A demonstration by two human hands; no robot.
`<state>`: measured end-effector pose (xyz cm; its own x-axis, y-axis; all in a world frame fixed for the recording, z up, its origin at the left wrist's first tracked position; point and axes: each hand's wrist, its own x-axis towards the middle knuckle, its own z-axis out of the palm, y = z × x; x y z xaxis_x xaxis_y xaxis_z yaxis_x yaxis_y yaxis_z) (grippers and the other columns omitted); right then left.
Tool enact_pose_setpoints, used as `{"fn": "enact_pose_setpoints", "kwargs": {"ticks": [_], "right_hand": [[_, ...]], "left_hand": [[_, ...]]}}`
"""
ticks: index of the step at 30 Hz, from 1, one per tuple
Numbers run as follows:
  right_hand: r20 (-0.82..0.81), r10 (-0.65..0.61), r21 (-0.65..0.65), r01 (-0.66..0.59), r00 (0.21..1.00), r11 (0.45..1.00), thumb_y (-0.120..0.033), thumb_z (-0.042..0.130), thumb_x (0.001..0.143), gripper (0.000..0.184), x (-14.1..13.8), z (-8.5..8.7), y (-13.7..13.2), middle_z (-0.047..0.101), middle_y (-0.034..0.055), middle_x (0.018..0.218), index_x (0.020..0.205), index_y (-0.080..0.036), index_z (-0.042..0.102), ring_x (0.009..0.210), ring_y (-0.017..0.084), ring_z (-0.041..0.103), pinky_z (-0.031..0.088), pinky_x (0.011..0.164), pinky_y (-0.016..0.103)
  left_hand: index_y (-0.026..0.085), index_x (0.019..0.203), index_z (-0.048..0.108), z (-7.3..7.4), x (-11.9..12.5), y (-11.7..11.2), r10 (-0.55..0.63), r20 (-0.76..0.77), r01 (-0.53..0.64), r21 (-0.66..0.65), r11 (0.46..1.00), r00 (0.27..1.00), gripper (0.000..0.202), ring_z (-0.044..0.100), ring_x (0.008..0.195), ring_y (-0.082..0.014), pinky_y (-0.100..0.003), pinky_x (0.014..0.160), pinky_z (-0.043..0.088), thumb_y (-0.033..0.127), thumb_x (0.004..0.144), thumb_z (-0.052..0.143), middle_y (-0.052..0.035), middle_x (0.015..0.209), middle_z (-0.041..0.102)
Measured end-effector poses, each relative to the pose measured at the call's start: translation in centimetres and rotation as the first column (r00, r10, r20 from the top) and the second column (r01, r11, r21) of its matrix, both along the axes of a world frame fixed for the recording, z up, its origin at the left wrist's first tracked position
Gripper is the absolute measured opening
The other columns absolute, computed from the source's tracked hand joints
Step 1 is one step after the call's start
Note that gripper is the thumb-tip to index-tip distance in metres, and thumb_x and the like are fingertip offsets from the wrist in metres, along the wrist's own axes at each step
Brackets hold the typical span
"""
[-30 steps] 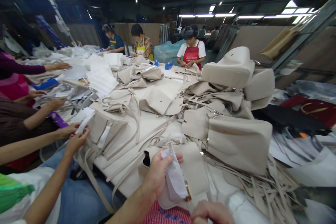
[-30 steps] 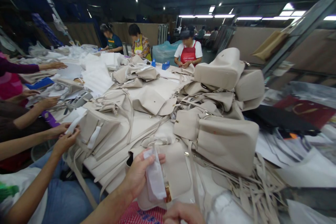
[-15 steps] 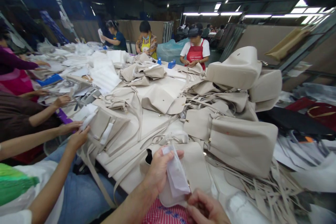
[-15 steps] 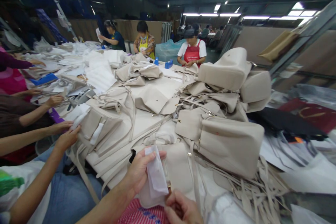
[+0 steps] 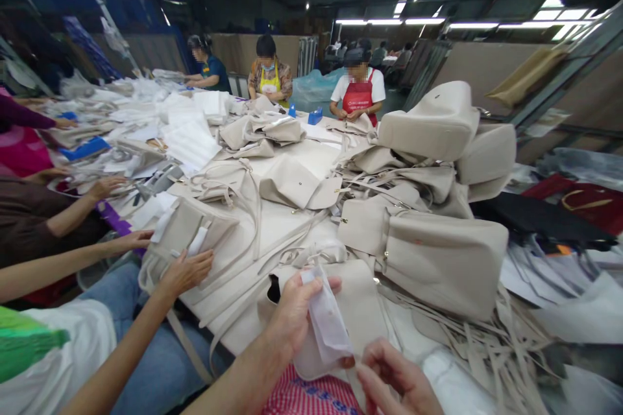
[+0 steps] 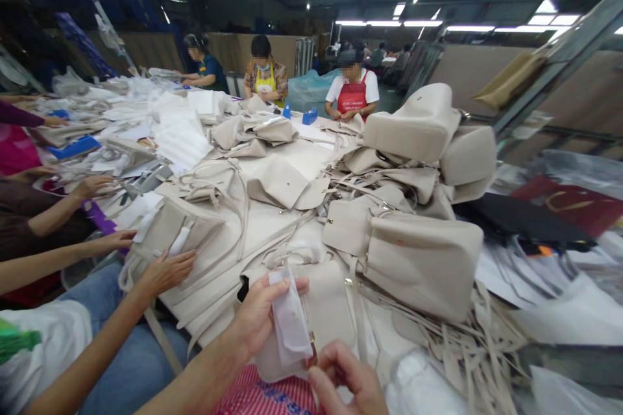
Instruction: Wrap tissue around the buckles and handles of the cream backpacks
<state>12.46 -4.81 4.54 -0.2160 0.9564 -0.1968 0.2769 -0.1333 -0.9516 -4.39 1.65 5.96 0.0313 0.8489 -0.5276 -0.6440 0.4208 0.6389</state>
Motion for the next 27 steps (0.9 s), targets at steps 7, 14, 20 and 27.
{"fn": "enact_pose_setpoints", "kwargs": {"ticks": [7,14,20,27], "right_hand": [[-0.272,-0.11,-0.178,0.063,0.956,0.982,-0.053,0.069,0.073,0.036,-3.6,1.0,4.1,0.064,-0.0005,0.068,0.083,-0.019,0.063,0.06,0.015,0.058,0.044,0.051,0.022],[-0.421,-0.229,-0.36,0.069,0.878,0.93,-0.051,0.079,0.062,0.042,-4.0,-0.4,4.5,0.053,-0.0071,0.051,0.068,-0.019,0.052,0.044,0.007,0.044,0.031,0.045,0.018],[-0.503,-0.333,-0.483,0.06,0.797,0.874,-0.046,0.082,0.06,0.04,-3.6,-0.2,3.8,0.059,-0.0046,0.056,0.071,-0.017,0.056,0.046,0.007,0.045,0.03,0.047,0.018],[-0.471,-0.247,-0.357,0.073,0.847,0.931,-0.051,0.079,0.061,0.043,-4.0,-1.3,3.8,0.054,-0.006,0.052,0.068,-0.017,0.053,0.044,0.007,0.042,0.027,0.046,0.018]], "left_hand": [[0.014,0.087,0.06,-0.2,0.5,-0.1,-0.027,-0.014,0.027,-0.006,1.0,1.0,0.026,0.069,0.084,-0.0271,-0.036,0.077,0.051,0.021,0.064,0.07,-0.012,0.086,0.074],[0.012,0.088,0.065,0.4,-1.3,-0.3,-0.18,-0.032,0.183,0.102,0.978,0.983,0.028,0.065,0.073,-0.0205,-0.028,0.069,0.045,0.019,0.061,0.066,-0.0088,0.082,0.072],[0.009,0.086,0.073,-0.1,-3.0,-0.4,-0.446,0.116,0.414,0.224,0.882,0.888,0.036,0.053,0.058,-0.0109,-0.021,0.054,0.036,0.005,0.053,0.059,-0.0085,0.076,0.068],[0.008,0.086,0.074,-0.1,-1.5,-0.4,-0.331,0.029,0.327,0.095,0.94,0.943,0.027,0.047,0.052,-0.0073,-0.02,0.051,0.032,0.026,0.065,0.08,-0.0059,0.07,0.065]]}}
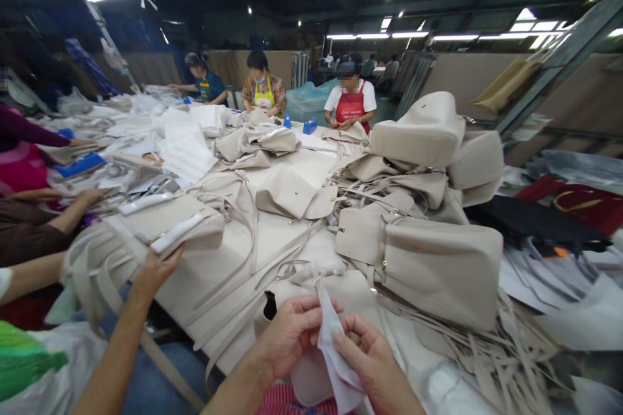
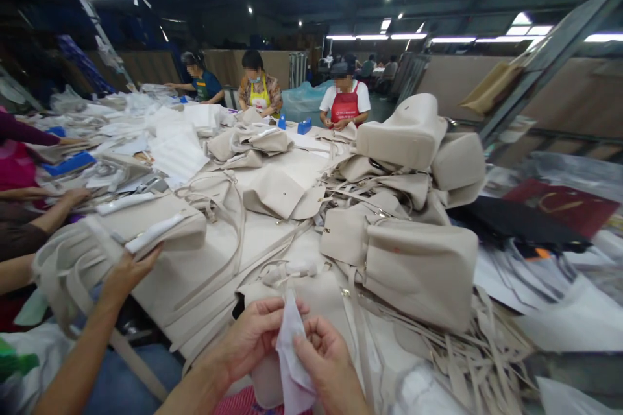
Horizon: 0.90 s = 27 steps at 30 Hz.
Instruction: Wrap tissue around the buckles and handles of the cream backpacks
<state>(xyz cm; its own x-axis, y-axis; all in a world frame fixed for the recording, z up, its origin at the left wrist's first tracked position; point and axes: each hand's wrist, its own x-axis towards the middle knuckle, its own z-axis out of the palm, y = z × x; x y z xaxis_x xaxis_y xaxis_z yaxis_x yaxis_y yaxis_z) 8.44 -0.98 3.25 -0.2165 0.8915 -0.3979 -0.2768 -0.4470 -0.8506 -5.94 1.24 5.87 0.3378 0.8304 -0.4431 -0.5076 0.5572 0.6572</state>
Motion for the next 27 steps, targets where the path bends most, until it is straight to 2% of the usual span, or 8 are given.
{"fn": "enact_pose_setpoints", "kwargs": {"ticks": [3,7,13,18,20,23,25,27], "right_hand": [[0.031,0.012,0.051,-0.014,0.999,0.999,-0.054,0.077,0.063,0.044,-0.2,-0.3,0.0,0.055,-0.0054,0.054,0.069,-0.019,0.051,0.045,0.008,0.045,0.032,0.046,0.02],[0.113,-0.022,0.126,0.007,0.993,0.992,-0.051,0.071,0.07,0.038,-0.1,-0.3,-0.3,0.056,-0.0053,0.061,0.088,-0.023,0.054,0.046,0.01,0.047,0.035,0.044,0.02],[0.486,0.017,0.27,-0.169,0.874,0.948,-0.03,0.064,0.074,0.037,0.1,0.2,-0.5,0.041,-0.0078,0.057,0.109,-0.018,0.066,0.043,0.006,0.034,0.027,0.041,0.018],[0.588,0.004,0.353,-0.262,0.809,0.898,-0.022,0.059,0.074,0.041,0.4,-0.1,-0.7,0.045,-0.0066,0.056,0.114,-0.019,0.068,0.044,0.007,0.038,0.033,0.044,0.019],[0.596,0.021,0.35,-0.283,0.803,0.893,-0.02,0.059,0.074,0.045,0.4,-0.1,-0.9,0.048,-0.0067,0.057,0.119,-0.019,0.065,0.044,0.008,0.041,0.035,0.044,0.018],[0.55,0.086,0.351,-0.323,0.831,0.879,-0.02,0.058,0.076,0.049,0.3,-0.1,-1.1,0.059,-0.0033,0.066,0.125,-0.019,0.059,0.05,0.01,0.051,0.041,0.048,0.018],[0.508,0.118,0.369,-0.34,0.853,0.865,-0.022,0.057,0.078,0.048,0.3,-0.3,-1.2,0.067,0.0015,0.079,0.126,-0.019,0.058,0.057,0.011,0.057,0.046,0.052,0.019],[0.488,0.126,0.369,-0.335,0.864,0.867,-0.025,0.058,0.08,0.047,0.4,-0.7,-1.1,0.07,0.0039,0.084,0.126,-0.019,0.058,0.059,0.012,0.059,0.048,0.055,0.02]], "left_hand": [[0.009,0.085,0.073,-0.1,0.2,0.0,0.044,0.032,-0.043,-0.017,0.999,0.999,0.028,0.054,0.059,-0.0107,-0.022,0.057,0.039,0.03,0.067,0.079,-0.0086,0.077,0.068],[0.011,0.083,0.07,-0.1,0.2,-0.4,0.052,0.065,-0.055,0.045,0.997,0.996,0.038,0.056,0.063,-0.0141,-0.024,0.061,0.044,0.048,0.075,0.068,-0.0069,0.072,0.065],[0.015,0.065,0.061,-1.0,0.3,-0.7,0.094,-0.343,-0.045,0.147,0.988,0.935,0.023,0.039,0.046,-0.0094,-0.022,0.047,0.028,0.036,0.071,0.068,0.0036,0.052,0.048],[0.016,0.055,0.057,-1.1,-0.1,-0.5,0.236,-0.625,-0.008,0.344,0.939,0.744,0.016,0.04,0.053,-0.0106,-0.022,0.05,0.026,0.021,0.07,0.061,0.0033,0.053,0.049],[0.017,0.057,0.057,-1.0,-0.2,-0.3,0.191,-0.56,-0.035,0.277,0.96,0.806,0.011,0.037,0.048,-0.0088,-0.021,0.046,0.023,0.019,0.067,0.059,0.0045,0.051,0.047],[0.017,0.062,0.056,-1.1,-0.2,-0.1,0.006,-0.284,-0.005,0.005,1.0,0.959,0.002,0.023,0.035,-0.0044,-0.02,0.038,0.011,0.018,0.062,0.058,0.0081,0.043,0.039],[0.016,0.067,0.057,-1.1,-0.3,-0.1,-0.055,-0.101,0.043,-0.118,0.992,0.993,0.008,0.018,0.032,-0.0024,-0.018,0.036,0.005,0.016,0.059,0.057,0.0096,0.041,0.037],[0.013,0.075,0.062,-1.1,-0.5,-0.1,-0.066,0.032,0.07,-0.15,0.986,0.997,0.018,0.026,0.031,-0.0024,-0.016,0.034,0.008,0.014,0.058,0.057,0.0072,0.044,0.044]]}}
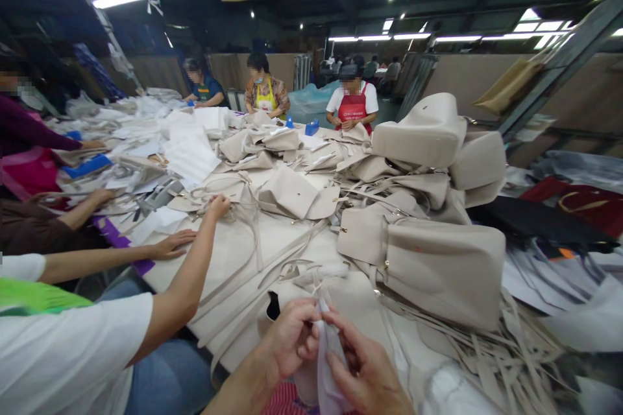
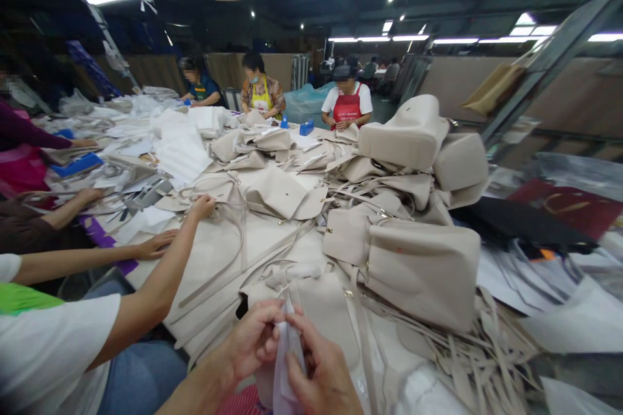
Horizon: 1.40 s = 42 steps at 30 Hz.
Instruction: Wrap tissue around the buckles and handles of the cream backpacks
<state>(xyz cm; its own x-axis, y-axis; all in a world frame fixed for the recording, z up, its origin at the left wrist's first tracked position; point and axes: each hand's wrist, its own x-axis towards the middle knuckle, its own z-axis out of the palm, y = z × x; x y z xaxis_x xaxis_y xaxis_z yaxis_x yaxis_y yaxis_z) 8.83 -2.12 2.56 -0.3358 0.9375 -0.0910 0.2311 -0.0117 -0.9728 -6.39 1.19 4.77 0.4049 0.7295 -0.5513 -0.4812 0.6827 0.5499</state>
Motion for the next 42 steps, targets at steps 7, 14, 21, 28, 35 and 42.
{"fn": "enact_pose_setpoints", "kwargs": {"ticks": [7,14,21,28,35,42], "right_hand": [[-0.163,-0.097,-0.118,0.078,0.982,0.99,-0.044,0.067,0.077,0.053,0.2,-1.6,-0.5,0.068,0.0026,0.072,0.123,-0.018,0.061,0.057,0.014,0.061,0.049,0.053,0.023],[-0.407,-0.178,-0.294,0.055,0.896,0.954,-0.047,0.07,0.073,0.061,-0.5,-0.7,-1.3,0.068,0.0044,0.085,0.126,-0.022,0.054,0.068,0.016,0.065,0.048,0.056,0.023],[-0.262,-0.241,-0.437,0.108,0.935,0.893,-0.054,0.071,0.07,0.065,1.8,-1.8,-3.6,0.059,-0.0056,0.063,0.123,-0.025,0.048,0.042,0.011,0.057,0.04,0.04,0.02],[0.206,-0.298,0.004,0.303,0.932,0.953,-0.051,0.058,0.08,0.031,5.5,0.0,-3.4,0.065,0.0018,0.067,0.089,-0.023,0.066,0.063,0.017,0.062,0.049,0.061,0.025],[0.201,-0.258,0.053,0.252,0.945,0.966,-0.048,0.058,0.079,0.029,1.5,5.2,1.2,0.064,0.0013,0.068,0.071,-0.02,0.064,0.065,0.017,0.057,0.043,0.06,0.026],[-0.056,-0.215,-0.157,0.205,0.975,0.966,-0.044,0.065,0.071,0.031,-0.9,3.7,3.3,0.049,-0.0046,0.055,0.06,-0.019,0.052,0.053,0.011,0.044,0.034,0.05,0.024]], "left_hand": [[0.005,0.085,0.065,-0.1,-1.2,-0.1,-0.137,0.161,0.117,0.13,0.985,0.977,0.024,0.062,0.053,-0.0116,-0.016,0.039,0.034,0.014,0.063,0.062,-0.0105,0.07,0.068],[0.014,0.072,0.064,1.1,-0.2,0.3,-0.055,-0.33,0.16,0.299,0.941,0.942,0.028,0.026,0.03,-0.0028,-0.02,0.035,0.011,0.04,0.068,0.072,0.0076,0.038,0.045],[0.014,0.066,0.059,1.4,1.9,-0.3,0.139,-0.339,-0.049,0.261,0.964,0.931,0.037,0.025,0.043,-0.0037,-0.021,0.042,0.009,0.046,0.058,0.077,0.0082,0.049,0.039],[0.015,0.067,0.058,1.2,2.5,-0.2,0.168,-0.348,-0.085,0.242,0.967,0.922,0.04,0.029,0.045,-0.0044,-0.02,0.042,0.011,0.047,0.055,0.077,0.0073,0.05,0.041],[0.016,0.066,0.054,1.2,2.3,-0.1,0.161,-0.369,-0.063,0.265,0.962,0.916,0.037,0.028,0.043,-0.0041,-0.019,0.041,0.014,0.046,0.059,0.075,0.008,0.05,0.041],[0.018,0.059,0.047,1.3,1.7,-0.1,0.216,-0.335,-0.121,0.281,0.952,0.917,0.041,0.033,0.042,-0.0048,-0.019,0.04,0.02,0.047,0.058,0.076,0.0078,0.047,0.043]]}}
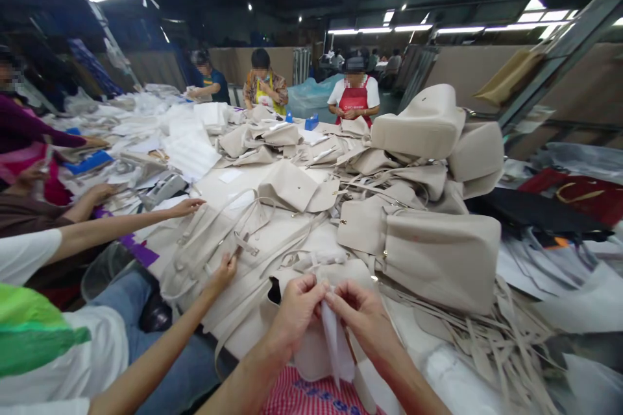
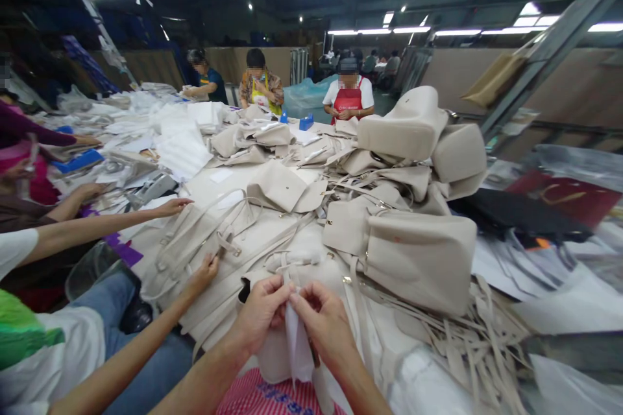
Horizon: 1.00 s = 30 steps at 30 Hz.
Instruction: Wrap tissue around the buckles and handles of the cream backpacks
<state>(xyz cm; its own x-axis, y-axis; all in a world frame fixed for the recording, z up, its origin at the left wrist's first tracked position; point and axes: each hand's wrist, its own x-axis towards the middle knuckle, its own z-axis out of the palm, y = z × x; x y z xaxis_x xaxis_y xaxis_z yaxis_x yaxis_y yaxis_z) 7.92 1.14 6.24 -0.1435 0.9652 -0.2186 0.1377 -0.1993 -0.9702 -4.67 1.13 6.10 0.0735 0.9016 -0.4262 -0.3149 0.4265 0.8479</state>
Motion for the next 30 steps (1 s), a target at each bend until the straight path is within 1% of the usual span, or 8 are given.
{"fn": "enact_pose_setpoints", "kwargs": {"ticks": [4,8,12,17,19,22,26,30], "right_hand": [[-0.049,0.001,-0.096,-0.005,0.999,0.995,-0.046,0.064,0.071,0.031,0.0,0.2,-0.2,0.048,-0.005,0.055,0.062,-0.019,0.052,0.052,0.011,0.042,0.033,0.048,0.023],[0.164,-0.028,0.006,0.027,0.986,1.0,-0.041,0.065,0.072,0.025,0.4,0.4,-2.1,0.049,-0.0047,0.061,0.066,-0.021,0.052,0.056,0.012,0.045,0.036,0.052,0.023],[0.332,0.026,0.118,-0.069,0.943,0.991,-0.028,0.069,0.067,0.018,0.9,-0.7,-4.3,0.059,-0.0005,0.079,0.068,-0.023,0.053,0.063,0.015,0.052,0.041,0.056,0.024],[0.31,0.008,0.281,-0.1,0.951,0.955,-0.03,0.055,0.083,0.019,1.4,-1.5,-4.8,0.061,0.0047,0.088,0.066,-0.022,0.055,0.074,0.017,0.057,0.043,0.068,0.025],[0.249,0.037,0.228,-0.095,0.968,0.969,-0.035,0.053,0.085,0.026,1.5,-1.5,-4.7,0.058,0.0026,0.077,0.063,-0.021,0.052,0.07,0.016,0.054,0.042,0.064,0.025],[0.085,0.051,0.028,-0.053,0.995,0.998,-0.046,0.053,0.084,0.036,1.3,-2.1,-4.7,0.046,-0.0029,0.059,0.059,-0.021,0.047,0.057,0.013,0.045,0.036,0.053,0.024],[-0.158,-0.112,-0.153,0.088,0.981,0.984,-0.059,0.064,0.072,0.045,0.4,-3.9,-5.1,0.051,-0.0028,0.055,0.057,-0.021,0.044,0.056,0.013,0.05,0.041,0.055,0.024],[-0.249,-0.157,-0.216,0.103,0.956,0.971,-0.059,0.073,0.062,0.047,0.0,-4.1,-5.1,0.051,-0.0063,0.05,0.065,-0.023,0.044,0.049,0.013,0.052,0.044,0.052,0.025]], "left_hand": [[0.018,0.061,0.049,-0.2,-0.1,-0.1,0.028,0.022,-0.028,0.0,1.0,0.999,0.042,0.032,0.041,-0.0043,-0.019,0.039,0.019,0.049,0.058,0.077,0.0084,0.047,0.042],[0.018,0.06,0.046,-0.6,0.0,0.1,0.082,0.055,-0.082,0.012,0.997,0.995,0.044,0.029,0.041,-0.0036,-0.019,0.039,0.016,0.05,0.058,0.077,0.0092,0.048,0.04],[0.019,0.061,0.044,-0.9,0.0,0.6,0.102,0.072,-0.102,0.008,0.995,0.992,0.044,0.026,0.039,-0.0035,-0.019,0.037,0.014,0.05,0.06,0.076,0.0098,0.047,0.038],[0.019,0.063,0.045,-1.0,-0.1,1.0,0.09,0.105,-0.09,-0.002,0.996,0.99,0.042,0.028,0.041,-0.0036,-0.018,0.036,0.015,0.047,0.06,0.076,0.0089,0.049,0.041],[0.018,0.063,0.046,-1.0,-0.1,1.0,0.091,0.11,-0.092,-0.001,0.996,0.99,0.041,0.028,0.041,-0.0036,-0.018,0.037,0.016,0.046,0.061,0.076,0.0091,0.049,0.04],[0.017,0.067,0.052,-0.9,0.0,0.8,0.105,0.124,-0.106,0.002,0.994,0.987,0.039,0.037,0.045,-0.0047,-0.018,0.043,0.026,0.046,0.061,0.077,0.0074,0.053,0.046],[0.016,0.072,0.056,-0.7,0.4,0.5,0.143,0.118,-0.144,-0.004,0.99,0.983,0.04,0.05,0.055,-0.0097,-0.021,0.054,0.038,0.049,0.061,0.076,0.0033,0.06,0.055],[0.018,0.068,0.052,-0.7,0.5,0.4,0.172,0.097,-0.174,0.013,0.985,0.98,0.038,0.047,0.05,-0.0094,-0.021,0.05,0.035,0.05,0.064,0.074,0.0036,0.055,0.054]]}}
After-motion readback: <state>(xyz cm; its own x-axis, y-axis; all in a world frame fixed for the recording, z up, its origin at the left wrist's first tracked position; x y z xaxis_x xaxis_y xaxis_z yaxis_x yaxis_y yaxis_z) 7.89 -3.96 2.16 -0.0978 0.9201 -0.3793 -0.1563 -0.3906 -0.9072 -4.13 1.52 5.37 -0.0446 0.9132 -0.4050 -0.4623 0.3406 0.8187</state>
